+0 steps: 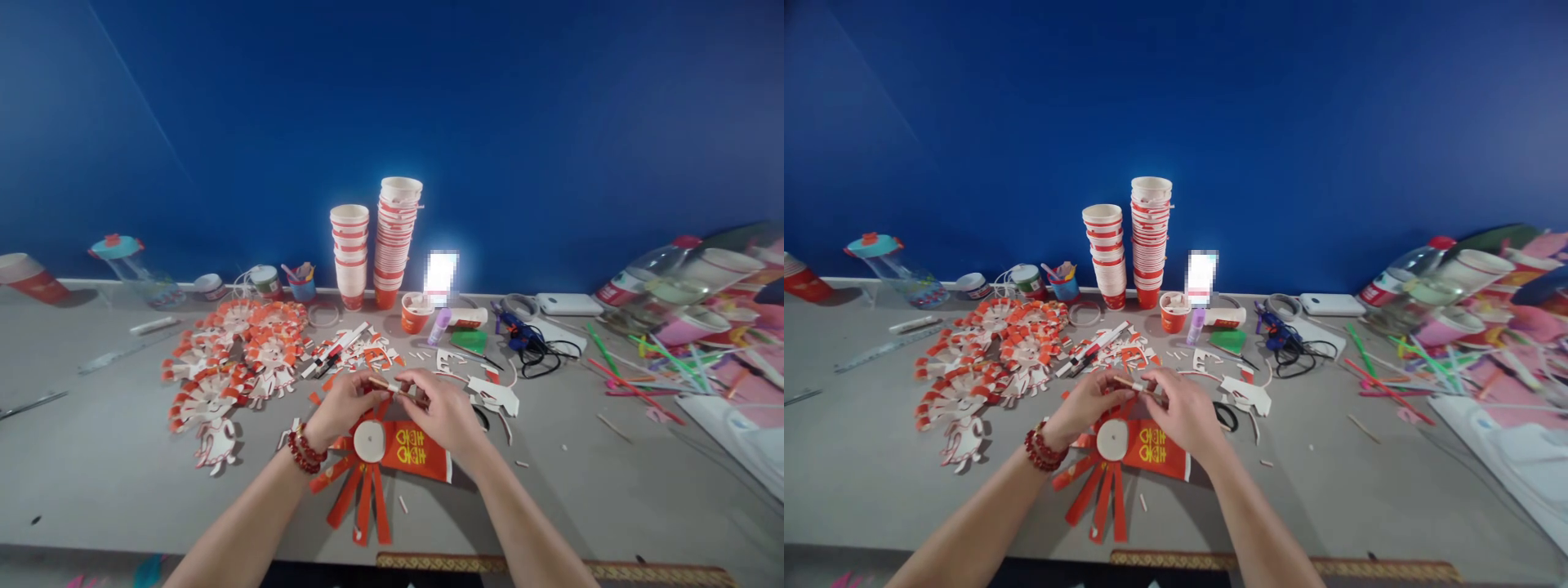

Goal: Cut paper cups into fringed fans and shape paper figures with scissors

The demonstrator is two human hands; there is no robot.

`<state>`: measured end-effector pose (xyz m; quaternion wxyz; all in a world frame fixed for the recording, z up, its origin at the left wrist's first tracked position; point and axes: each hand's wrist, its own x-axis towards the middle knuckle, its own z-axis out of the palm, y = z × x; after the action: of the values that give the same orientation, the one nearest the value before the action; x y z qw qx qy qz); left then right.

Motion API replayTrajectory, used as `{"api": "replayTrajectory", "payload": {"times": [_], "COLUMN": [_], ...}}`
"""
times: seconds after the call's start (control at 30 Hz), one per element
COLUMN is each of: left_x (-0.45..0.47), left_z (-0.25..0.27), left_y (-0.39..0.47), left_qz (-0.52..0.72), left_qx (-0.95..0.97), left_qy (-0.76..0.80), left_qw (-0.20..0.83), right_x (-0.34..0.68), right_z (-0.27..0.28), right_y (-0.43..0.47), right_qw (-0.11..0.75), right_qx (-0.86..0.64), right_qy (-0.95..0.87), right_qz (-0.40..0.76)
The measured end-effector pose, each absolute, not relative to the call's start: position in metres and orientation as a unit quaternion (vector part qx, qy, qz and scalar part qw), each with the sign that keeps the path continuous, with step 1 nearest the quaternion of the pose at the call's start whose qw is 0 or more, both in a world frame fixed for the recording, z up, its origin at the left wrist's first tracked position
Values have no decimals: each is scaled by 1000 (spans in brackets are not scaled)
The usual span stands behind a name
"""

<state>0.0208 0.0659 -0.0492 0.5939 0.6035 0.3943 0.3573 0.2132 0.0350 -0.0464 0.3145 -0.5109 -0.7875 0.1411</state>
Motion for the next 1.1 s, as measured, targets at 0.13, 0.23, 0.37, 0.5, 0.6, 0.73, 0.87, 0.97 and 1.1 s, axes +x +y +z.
{"api": "replayTrajectory", "payload": {"times": [0.13, 0.23, 0.37, 0.5, 0.6, 0.73, 0.87, 0.97, 1.1], "left_x": [20, 21, 16, 8, 4, 3, 3, 4, 10], "left_z": [-59, -65, -61, -47, -37, -33, -40, -47, -50], "left_y": [69, 71, 72, 74, 74, 72, 70, 70, 70], "left_qz": [369, 383, 440, 529, 608, 623, 606, 622, 634], "left_qx": [589, 573, 536, 427, 337, 275, 226, 197, 201], "left_qy": [402, 401, 402, 315, 204, 179, 168, 166, 215], "left_qw": [596, 604, 597, 662, 689, 710, 744, 740, 715], "right_x": [218, 221, 235, 254, 253, 231, 207, 198, 196], "right_z": [-45, -39, -28, -24, -32, -47, -54, -55, -57], "right_y": [39, 41, 40, 42, 46, 48, 42, 38, 38], "right_qw": [315, 306, 309, 386, 492, 471, 426, 452, 469], "right_qx": [-503, -495, -509, -490, -503, -493, -431, -378, -468], "right_qy": [-776, -763, -756, -708, -590, -538, -507, -493, -473], "right_qz": [213, 282, 270, 331, 396, 496, 613, 640, 580]}}
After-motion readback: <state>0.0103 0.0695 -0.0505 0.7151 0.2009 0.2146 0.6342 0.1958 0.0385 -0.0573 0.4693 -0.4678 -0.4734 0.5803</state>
